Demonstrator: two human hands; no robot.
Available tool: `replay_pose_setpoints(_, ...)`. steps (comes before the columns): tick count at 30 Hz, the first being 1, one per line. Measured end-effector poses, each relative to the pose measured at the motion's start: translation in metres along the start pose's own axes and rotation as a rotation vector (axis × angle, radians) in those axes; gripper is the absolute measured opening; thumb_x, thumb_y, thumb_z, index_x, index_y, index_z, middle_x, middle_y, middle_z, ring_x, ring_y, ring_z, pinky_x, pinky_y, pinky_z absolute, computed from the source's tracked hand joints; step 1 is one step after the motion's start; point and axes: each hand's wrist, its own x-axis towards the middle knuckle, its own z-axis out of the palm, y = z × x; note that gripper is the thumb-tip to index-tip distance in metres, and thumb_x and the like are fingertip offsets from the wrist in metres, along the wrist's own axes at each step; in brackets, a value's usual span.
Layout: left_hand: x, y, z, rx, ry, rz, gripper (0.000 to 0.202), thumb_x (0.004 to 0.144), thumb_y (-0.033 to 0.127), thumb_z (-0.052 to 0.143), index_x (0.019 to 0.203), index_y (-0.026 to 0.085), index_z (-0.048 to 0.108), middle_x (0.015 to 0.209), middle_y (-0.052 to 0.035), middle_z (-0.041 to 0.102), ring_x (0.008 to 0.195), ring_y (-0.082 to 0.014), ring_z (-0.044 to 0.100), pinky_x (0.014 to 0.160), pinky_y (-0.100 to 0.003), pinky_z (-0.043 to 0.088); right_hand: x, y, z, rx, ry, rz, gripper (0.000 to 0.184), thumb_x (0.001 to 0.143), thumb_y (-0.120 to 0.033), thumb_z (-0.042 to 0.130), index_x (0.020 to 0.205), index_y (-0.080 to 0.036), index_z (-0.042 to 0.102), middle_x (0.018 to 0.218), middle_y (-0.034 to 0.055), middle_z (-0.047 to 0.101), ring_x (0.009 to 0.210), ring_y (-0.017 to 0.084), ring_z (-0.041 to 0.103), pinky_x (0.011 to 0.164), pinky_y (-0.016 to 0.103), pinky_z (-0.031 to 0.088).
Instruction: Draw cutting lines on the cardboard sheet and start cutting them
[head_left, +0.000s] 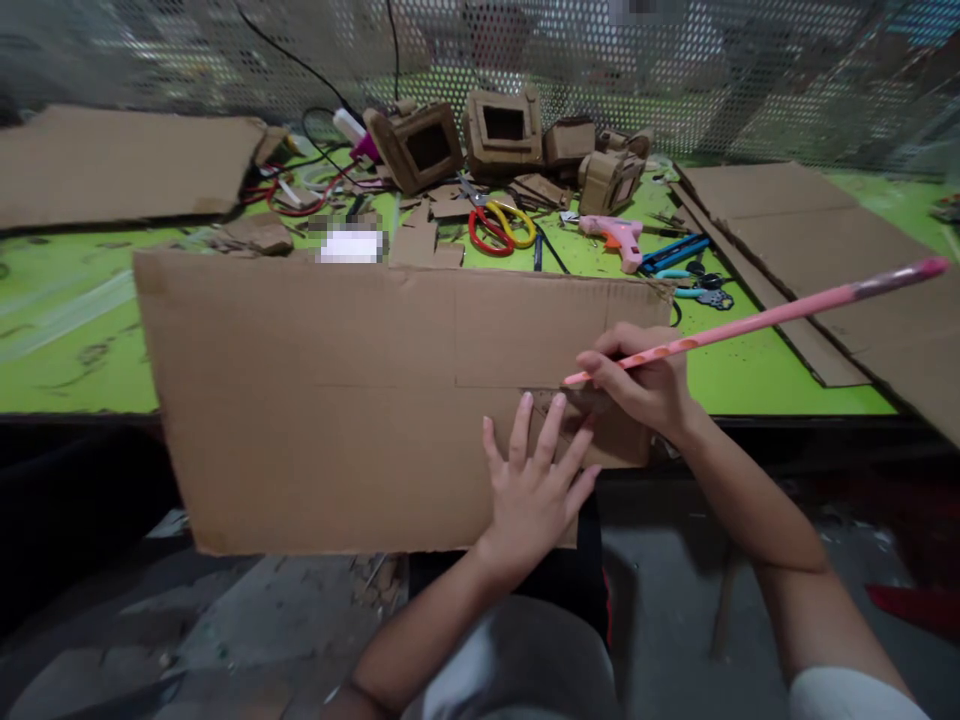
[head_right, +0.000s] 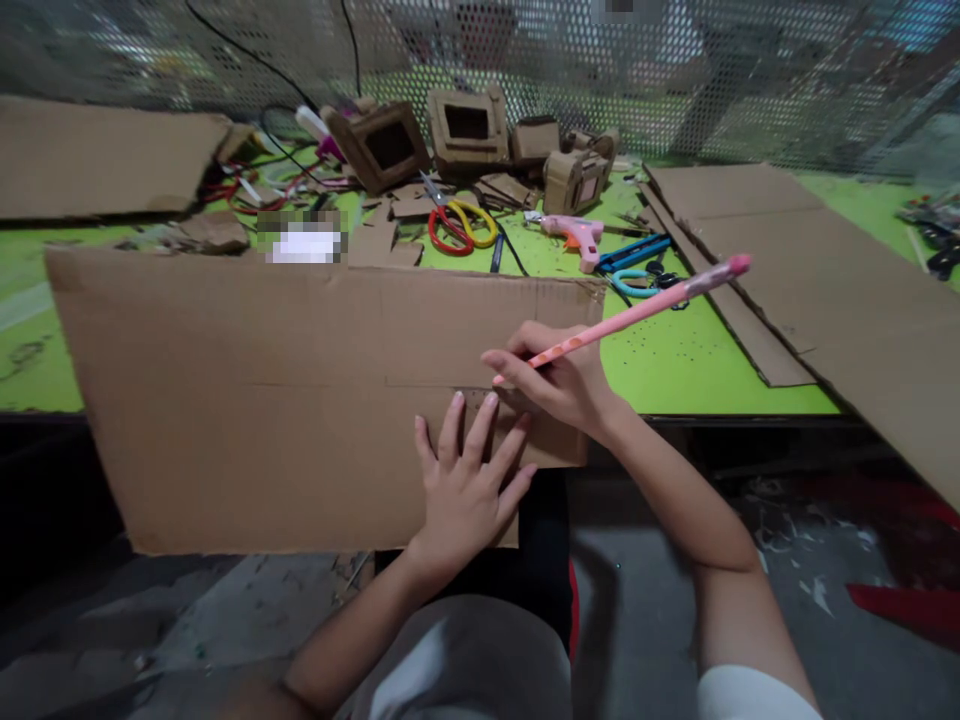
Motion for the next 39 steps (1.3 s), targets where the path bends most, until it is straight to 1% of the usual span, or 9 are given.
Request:
replay_pose_setpoints(3,0.0,0.0,0.0,0.003,0.001,-0.004,0.056,0.085,0.047,0.058,0.137,0.032,0.046,0.146,-0.0065,0.045,0.147,-0.0273,0.005,0.115,-0.058,0.001,0.003,0.0,-0.002,-0.016,-0.101,-0.021,0.043,0.085,-0.053,0.056,0.06,-0.018,0.055,0.049,-0.0019,0.054,0.043,0.007,0.044,0.043,0.023,0.029)
replay_pose_setpoints(6,0.001,0.0,0.0,0.0,0.001,-0.002,0.056,0.085,0.047,0.058,0.138,0.032,0.046,0.145,-0.0068,0.045,0.147,-0.0274,0.006,0.115,-0.058,0.001,0.004,0.0,-0.002,-0.012,-0.108,-0.019,0.045,0.083,-0.056,0.056,0.059,-0.018,0.056,0.047,-0.0027,0.051,0.041,0.006,0.04,0.043,0.023,0.027)
replay_pose_setpoints(10,0.001,0.0,0.0,-0.006,-0.003,-0.003,0.053,0.086,0.047,0.057,0.136,0.032,0.047,0.143,-0.0071,0.048,0.147,-0.027,0.005,0.115,-0.059,0.001,0.004,0.001,0.0,-0.026,-0.092,-0.056,0.043,0.082,-0.052,0.06,0.058,-0.017,0.056,0.046,-0.0034,0.05,0.041,0.006,0.036,0.043,0.023,0.025)
replay_pose_setpoints(19,-0.001,0.001,0.002,0.002,0.003,-0.005,0.057,0.087,0.047,0.055,0.141,0.032,0.041,0.148,-0.0059,0.041,0.147,-0.0268,0.004,0.115,-0.058,-0.001,0.006,-0.004,0.0,0.052,-0.135,-0.015,0.034,0.081,-0.047,0.064,0.064,-0.017,0.06,0.049,-0.0045,0.052,0.042,0.006,0.038,0.043,0.021,0.027)
replay_pose_setpoints(22,-0.001,0.001,0.002,-0.001,-0.001,-0.004,0.056,0.088,0.047,0.054,0.14,0.032,0.041,0.147,-0.0071,0.043,0.147,-0.0274,0.004,0.115,-0.059,-0.001,0.007,-0.003,0.0,0.049,-0.152,-0.008,0.03,0.081,-0.042,0.066,0.065,-0.017,0.06,0.051,-0.0045,0.054,0.043,0.005,0.04,0.044,0.02,0.028)
replay_pose_setpoints(26,0.0,0.001,0.001,-0.004,0.004,-0.005,0.054,0.088,0.047,0.055,0.138,0.031,0.045,0.144,-0.0083,0.047,0.147,-0.0276,0.004,0.114,-0.06,0.0,0.012,-0.005,0.001,0.026,-0.223,0.008,0.032,0.081,-0.042,0.065,0.065,-0.015,0.06,0.054,-0.0036,0.056,0.046,0.005,0.043,0.046,0.02,0.029)
replay_pose_setpoints(33,0.001,0.001,-0.002,-0.031,-0.009,-0.014,0.051,0.088,0.046,0.054,0.137,0.03,0.047,0.144,-0.0111,0.047,0.147,-0.0273,0.004,0.114,-0.06,0.003,0.04,-0.018,0.003,-0.115,-0.446,-0.07,0.033,0.083,-0.041,0.064,0.064,-0.014,0.06,0.055,-0.0023,0.056,0.052,0.007,0.043,0.053,0.022,0.027)
replay_pose_setpoints(36,0.0,0.001,-0.002,-0.028,-0.009,-0.009,0.051,0.089,0.046,0.053,0.137,0.03,0.048,0.143,-0.0112,0.047,0.147,-0.0267,0.003,0.114,-0.06,0.002,0.045,-0.019,0.002,-0.093,-0.476,-0.103,0.033,0.084,-0.038,0.063,0.062,-0.013,0.058,0.055,-0.0022,0.056,0.053,0.007,0.041,0.054,0.023,0.027)
replay_pose_setpoints(39,0.0,0.001,-0.002,-0.026,-0.01,-0.006,0.05,0.089,0.045,0.053,0.136,0.03,0.048,0.144,-0.0111,0.047,0.147,-0.0265,0.003,0.114,-0.06,0.002,0.044,-0.016,-0.001,-0.061,-0.473,-0.083,0.032,0.085,-0.038,0.062,0.066,-0.013,0.061,0.057,-0.0015,0.058,0.054,0.007,0.043,0.055,0.023,0.029)
